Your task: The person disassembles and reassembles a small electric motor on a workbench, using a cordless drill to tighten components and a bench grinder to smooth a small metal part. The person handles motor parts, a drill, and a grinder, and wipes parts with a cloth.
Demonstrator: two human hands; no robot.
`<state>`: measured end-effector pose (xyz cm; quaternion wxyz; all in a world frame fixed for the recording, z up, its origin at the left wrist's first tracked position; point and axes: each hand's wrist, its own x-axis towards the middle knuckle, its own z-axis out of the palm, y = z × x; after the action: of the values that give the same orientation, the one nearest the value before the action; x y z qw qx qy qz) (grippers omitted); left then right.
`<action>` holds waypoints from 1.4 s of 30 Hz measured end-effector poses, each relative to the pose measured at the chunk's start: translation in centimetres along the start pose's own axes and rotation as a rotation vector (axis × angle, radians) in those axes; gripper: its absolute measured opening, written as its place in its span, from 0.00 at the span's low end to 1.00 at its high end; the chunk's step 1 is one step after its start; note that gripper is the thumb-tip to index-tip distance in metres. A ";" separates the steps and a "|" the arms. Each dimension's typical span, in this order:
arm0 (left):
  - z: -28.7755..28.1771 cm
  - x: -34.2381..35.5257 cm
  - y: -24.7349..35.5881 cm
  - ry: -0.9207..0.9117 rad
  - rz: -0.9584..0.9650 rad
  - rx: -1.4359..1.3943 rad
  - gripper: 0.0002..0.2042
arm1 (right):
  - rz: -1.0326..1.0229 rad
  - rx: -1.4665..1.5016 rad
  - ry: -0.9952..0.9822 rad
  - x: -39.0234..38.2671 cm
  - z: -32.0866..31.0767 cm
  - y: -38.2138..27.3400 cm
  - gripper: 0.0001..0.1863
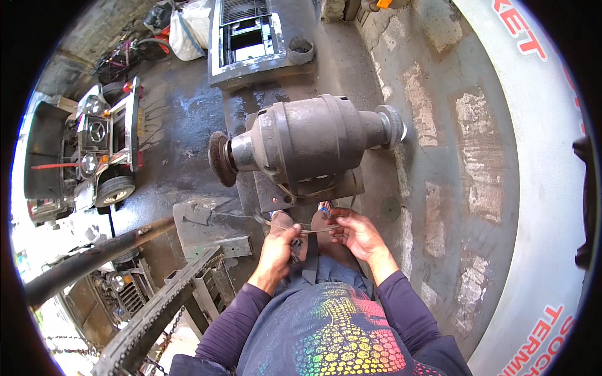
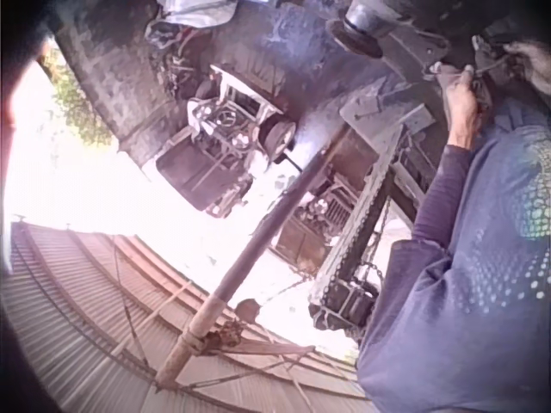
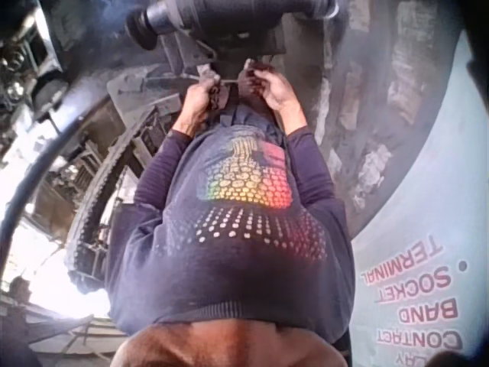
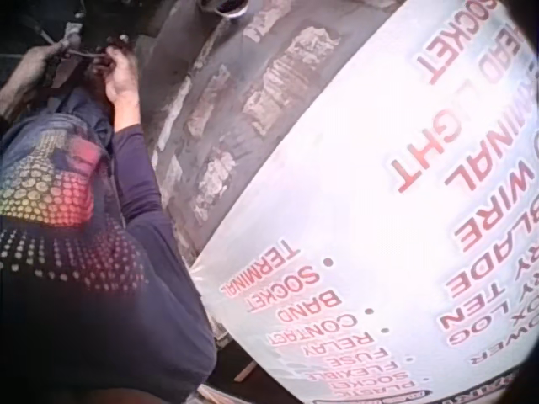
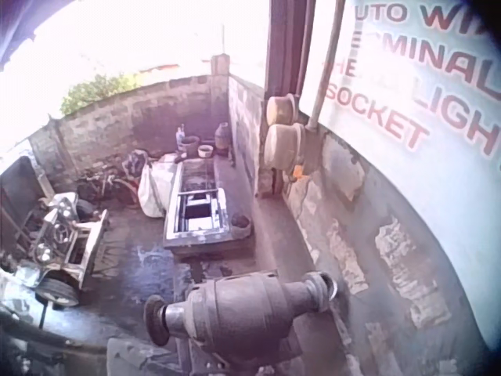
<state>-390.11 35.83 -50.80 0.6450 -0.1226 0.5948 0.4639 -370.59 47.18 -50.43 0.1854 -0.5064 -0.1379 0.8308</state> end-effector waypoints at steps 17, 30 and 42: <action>8.9 -8.3 3.1 -0.080 0.486 0.487 0.15 | -0.945 -1.034 -0.029 0.5 7.5 -26.5 0.16; -8.3 -19.6 12.1 0.517 1.029 0.441 0.13 | -1.230 -1.819 -0.694 -10.2 24.4 -4.6 0.06; -0.3 -17.4 5.2 -1.100 0.577 1.229 0.17 | -0.894 -1.636 0.226 -22.3 4.2 1.4 0.09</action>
<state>-391.75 30.53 -33.56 0.6497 0.6437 0.3518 0.1995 -365.23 35.78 -31.56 0.0860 -0.4571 -0.8420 0.2734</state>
